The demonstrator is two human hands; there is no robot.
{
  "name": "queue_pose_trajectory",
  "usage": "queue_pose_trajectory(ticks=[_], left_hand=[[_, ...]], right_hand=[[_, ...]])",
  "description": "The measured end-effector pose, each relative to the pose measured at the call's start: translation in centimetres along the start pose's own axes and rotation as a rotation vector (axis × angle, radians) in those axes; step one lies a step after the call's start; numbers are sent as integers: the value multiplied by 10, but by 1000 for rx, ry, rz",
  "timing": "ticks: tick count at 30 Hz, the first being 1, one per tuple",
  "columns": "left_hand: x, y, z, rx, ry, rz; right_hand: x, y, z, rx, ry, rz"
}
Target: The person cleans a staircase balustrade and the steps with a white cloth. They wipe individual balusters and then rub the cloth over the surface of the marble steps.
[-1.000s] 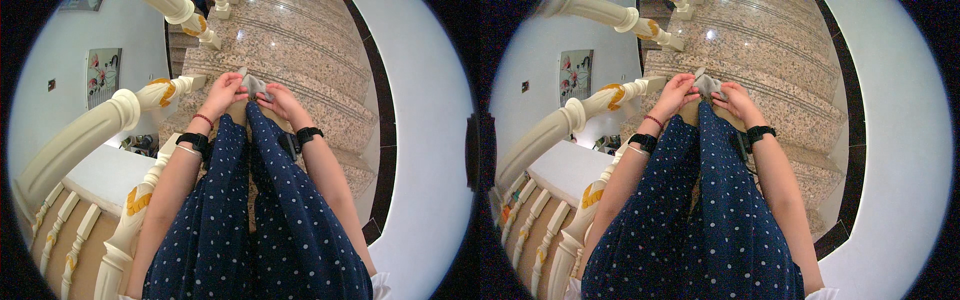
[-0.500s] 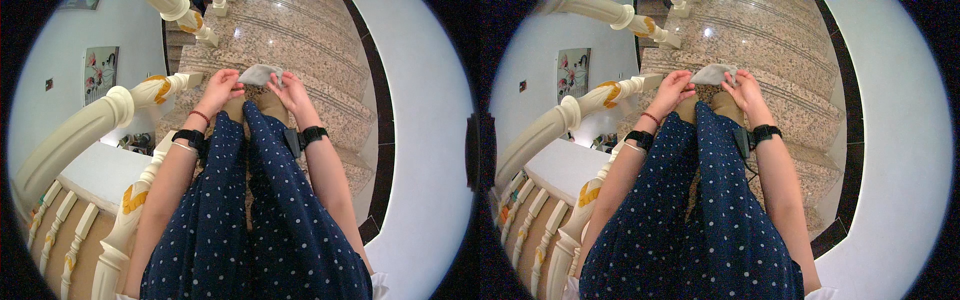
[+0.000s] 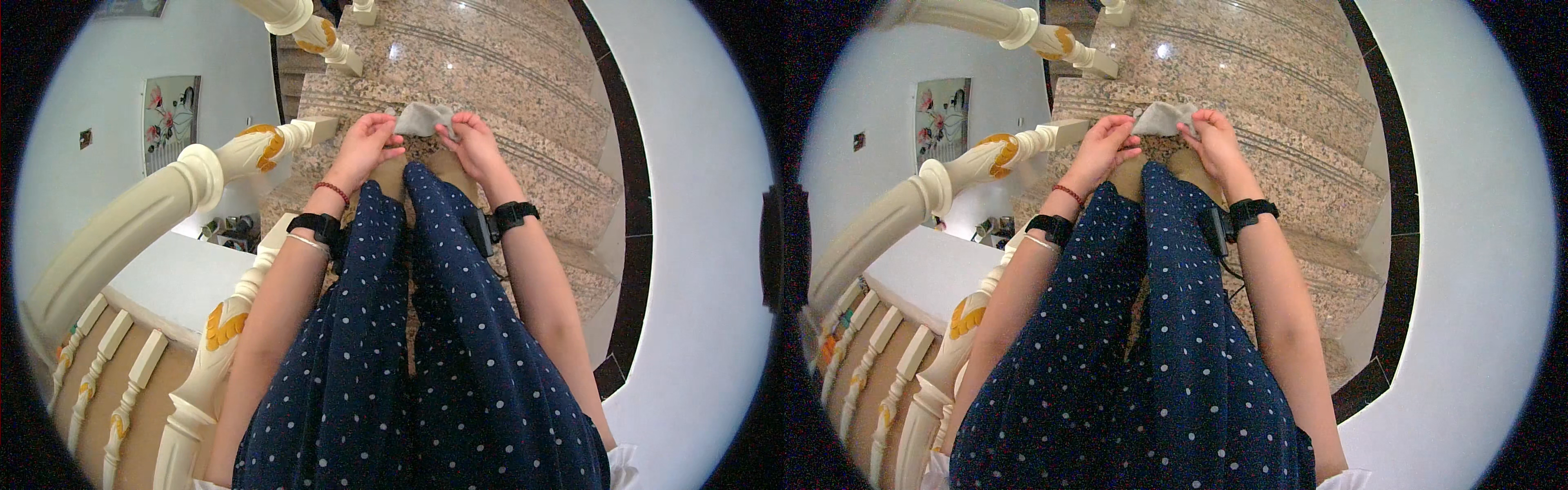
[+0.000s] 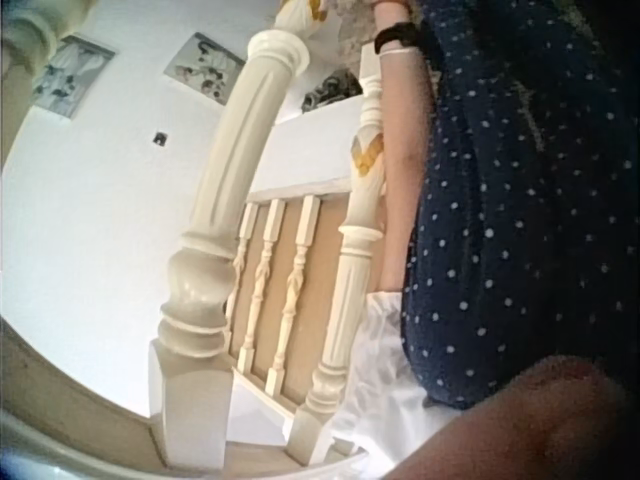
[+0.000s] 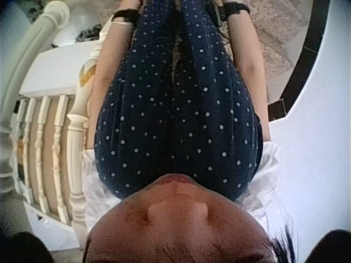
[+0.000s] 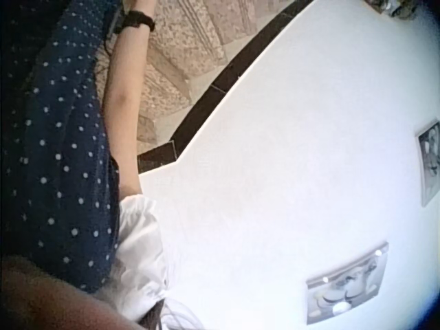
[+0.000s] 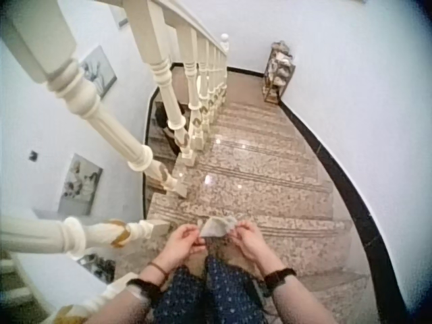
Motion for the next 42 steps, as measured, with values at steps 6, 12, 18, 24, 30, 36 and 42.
queue_pose_trajectory(ticks=[6, 12, 18, 24, 30, 36, 42], left_hand=[[0, -3, -1, -13, -4, 22], [2, -4, -3, 20, 4, 2], [2, -4, -2, 38, -8, -10], [-3, 6, 0, 91, 56, -156], [1, 7, -4, 115, 25, -168], [3, 2, -4, 102, 24, -105], [2, -2, -1, 63, 7, -77]], right_hand=[[8, 10, 5, 76, 83, 69], [6, 23, -1, 126, 95, 328], [-18, 44, -6, 188, -94, 526], [-48, 26, -21, 211, -320, 993], [-45, 15, -31, 205, -217, 600], [-27, -13, -12, -493, -182, 204], [-10, -113, -2, -941, -258, 263]])
Point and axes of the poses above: each hand's wrist, its own z-axis away from the middle knuckle, its own y-axis out of the palm, x = y × z, the point moved 3 cm from there along -z, towards the middle knuckle, and after that the axes turned 3 degrees about y, right-handed, at the moved point
